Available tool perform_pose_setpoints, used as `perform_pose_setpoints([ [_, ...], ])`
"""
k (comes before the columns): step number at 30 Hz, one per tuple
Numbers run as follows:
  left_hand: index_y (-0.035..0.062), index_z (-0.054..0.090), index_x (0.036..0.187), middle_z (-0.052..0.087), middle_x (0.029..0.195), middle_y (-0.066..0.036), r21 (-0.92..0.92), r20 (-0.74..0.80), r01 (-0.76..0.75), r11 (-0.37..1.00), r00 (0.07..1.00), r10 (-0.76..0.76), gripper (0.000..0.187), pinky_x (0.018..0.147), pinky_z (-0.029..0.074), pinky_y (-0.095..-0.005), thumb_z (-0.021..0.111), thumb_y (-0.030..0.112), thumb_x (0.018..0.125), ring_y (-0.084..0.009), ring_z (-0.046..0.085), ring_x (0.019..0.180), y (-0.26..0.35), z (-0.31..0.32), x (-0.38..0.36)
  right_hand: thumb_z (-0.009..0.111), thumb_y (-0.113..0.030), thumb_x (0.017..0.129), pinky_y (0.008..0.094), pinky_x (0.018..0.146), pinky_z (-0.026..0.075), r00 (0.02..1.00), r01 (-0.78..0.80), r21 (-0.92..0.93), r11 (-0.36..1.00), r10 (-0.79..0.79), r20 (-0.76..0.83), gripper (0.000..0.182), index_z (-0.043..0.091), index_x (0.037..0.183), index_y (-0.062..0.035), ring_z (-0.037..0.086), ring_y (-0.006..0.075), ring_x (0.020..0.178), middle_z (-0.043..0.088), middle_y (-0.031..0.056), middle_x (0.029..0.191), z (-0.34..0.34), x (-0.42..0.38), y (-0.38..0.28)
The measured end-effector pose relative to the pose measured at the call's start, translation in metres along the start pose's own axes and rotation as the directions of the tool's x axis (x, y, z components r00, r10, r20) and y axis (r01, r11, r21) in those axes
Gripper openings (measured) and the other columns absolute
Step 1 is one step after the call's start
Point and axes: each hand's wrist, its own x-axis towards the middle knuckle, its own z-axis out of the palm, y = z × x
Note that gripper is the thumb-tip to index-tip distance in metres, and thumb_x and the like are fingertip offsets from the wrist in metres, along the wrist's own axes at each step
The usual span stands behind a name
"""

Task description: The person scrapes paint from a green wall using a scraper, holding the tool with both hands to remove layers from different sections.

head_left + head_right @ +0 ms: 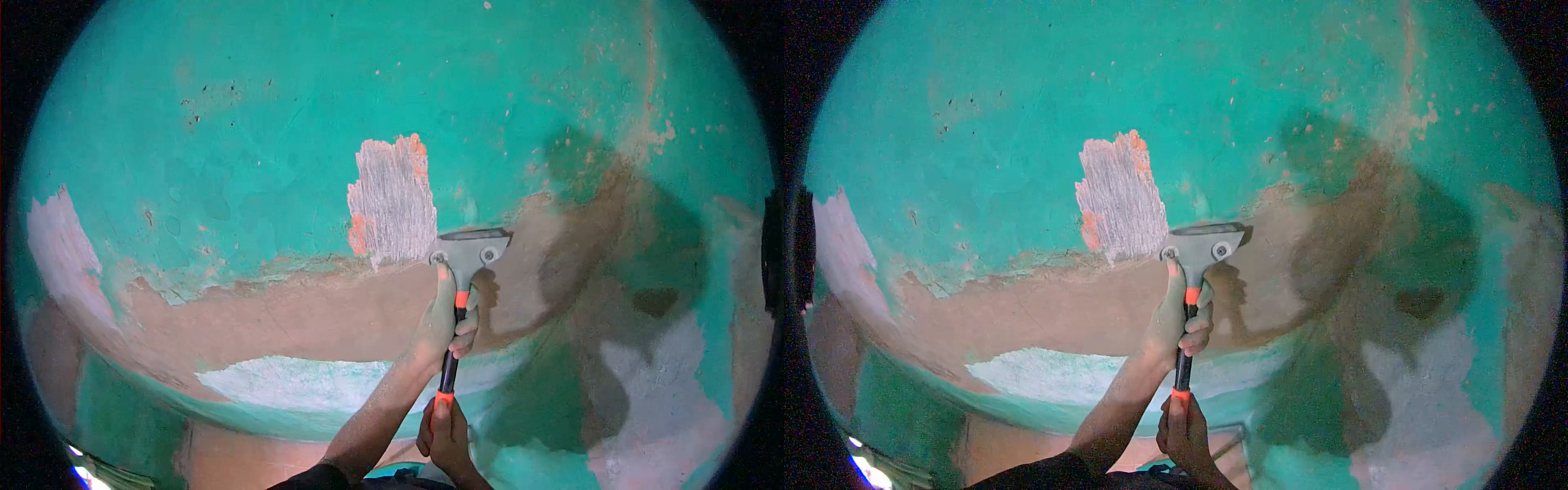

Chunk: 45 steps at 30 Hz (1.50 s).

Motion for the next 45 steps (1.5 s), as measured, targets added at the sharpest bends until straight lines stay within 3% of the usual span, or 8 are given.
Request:
perform_pose_setpoints([
  [8,0.0147,0.04,0.077,0.03,0.051,0.005,0.013,0.066,-0.036,0.999,0.997,0.035,0.066,0.032,0.024,-0.0232,0.021,0.077,0.087,-0.0074,0.025,0.034,0.007,0.001,0.005,0.043,-0.034,0.101,0.0245,0.037,0.03,0.999,0.045,0.01,0.999,-0.045,0.005,0.028,0.043,0.096,-0.0061,0.035,0.0072,0.039,0.038,-0.0026,0.053,0.0,0.008,-0.003],
  [12,0.0147,0.041,0.078,0.03,0.051,0.005,-0.029,0.054,0.003,1.0,0.999,-0.001,0.066,0.032,0.024,-0.0231,0.023,0.077,0.086,-0.0067,0.026,0.035,-0.003,-0.008,0.004,0.043,-0.033,0.101,0.0248,0.038,0.031,0.998,-0.052,0.038,0.998,0.054,-0.037,0.027,0.043,0.097,-0.0066,0.035,0.0071,0.039,0.038,-0.0027,0.053,-0.002,-0.001,0.003],
  [13,0.0147,0.041,0.078,0.03,0.051,0.005,-0.035,0.053,0.005,0.999,0.999,-0.003,0.066,0.032,0.024,-0.0231,0.023,0.078,0.086,-0.0067,0.026,0.035,0.002,-0.002,0.002,0.04,-0.043,0.1,0.0258,0.037,0.03,1.0,-0.018,-0.051,0.999,0.017,-0.022,0.036,0.043,0.093,-0.0075,0.033,0.0096,0.04,0.037,0.0011,0.055,-0.003,0.001,0.003],
  [17,0.0149,0.04,0.078,0.03,0.051,0.005,-0.013,0.043,-0.034,0.999,0.998,0.035,0.066,0.032,0.023,-0.0233,0.023,0.078,0.086,-0.0065,0.026,0.034,0.008,0.003,0.006,0.043,-0.035,0.101,0.0261,0.037,0.028,0.999,0.031,-0.005,1.0,-0.031,0.027,0.028,0.043,0.096,-0.0066,0.034,0.0073,0.039,0.039,-0.0021,0.054,-0.003,0.005,-0.012],
  [27,0.0144,0.041,0.076,0.028,0.048,0.006,-0.092,0.004,-0.057,0.994,0.998,0.057,0.065,0.028,0.023,-0.021,0.021,0.075,0.088,-0.0056,0.024,0.03,0.006,0.011,0.009,0.038,-0.04,0.101,0.0262,0.035,0.029,0.997,0.064,-0.127,0.99,-0.059,0.04,0.033,0.043,0.094,-0.0076,0.031,0.0094,0.036,0.035,0.0002,0.052,-0.01,0.0,-0.016],
  [37,0.0144,0.041,0.075,0.027,0.047,0.005,-0.168,-0.002,-0.096,0.981,0.995,0.097,0.065,0.027,0.023,-0.0215,0.019,0.074,0.088,-0.006,0.023,0.029,-0.001,0.019,0.015,0.039,-0.031,0.101,0.0255,0.037,0.032,0.998,-0.032,-0.114,0.993,0.037,0.044,0.026,0.043,0.096,-0.0066,0.034,0.0082,0.04,0.038,-0.0004,0.055,-0.031,0.002,-0.03],
  [41,0.0144,0.041,0.075,0.028,0.047,0.005,-0.148,-0.015,-0.178,0.973,0.984,0.177,0.065,0.027,0.023,-0.0218,0.019,0.074,0.088,-0.0063,0.023,0.029,0.014,0.034,0.017,0.047,-0.026,0.099,0.0219,0.039,0.031,0.998,-0.003,-0.107,0.994,0.01,0.065,0.019,0.045,0.097,-0.0073,0.04,0.0042,0.043,0.042,-0.0047,0.057,-0.035,0.011,-0.049],
  [45,0.0143,0.041,0.075,0.029,0.048,0.005,-0.191,-0.047,-0.132,0.973,0.991,0.126,0.066,0.027,0.023,-0.022,0.019,0.075,0.088,-0.0064,0.023,0.029,-0.002,0.031,0.016,0.045,-0.029,0.1,0.0227,0.039,0.031,0.997,-0.046,-0.146,0.988,0.056,0.061,0.021,0.044,0.096,-0.0075,0.038,0.005,0.043,0.041,-0.0035,0.058,-0.045,0.002,-0.044],
])
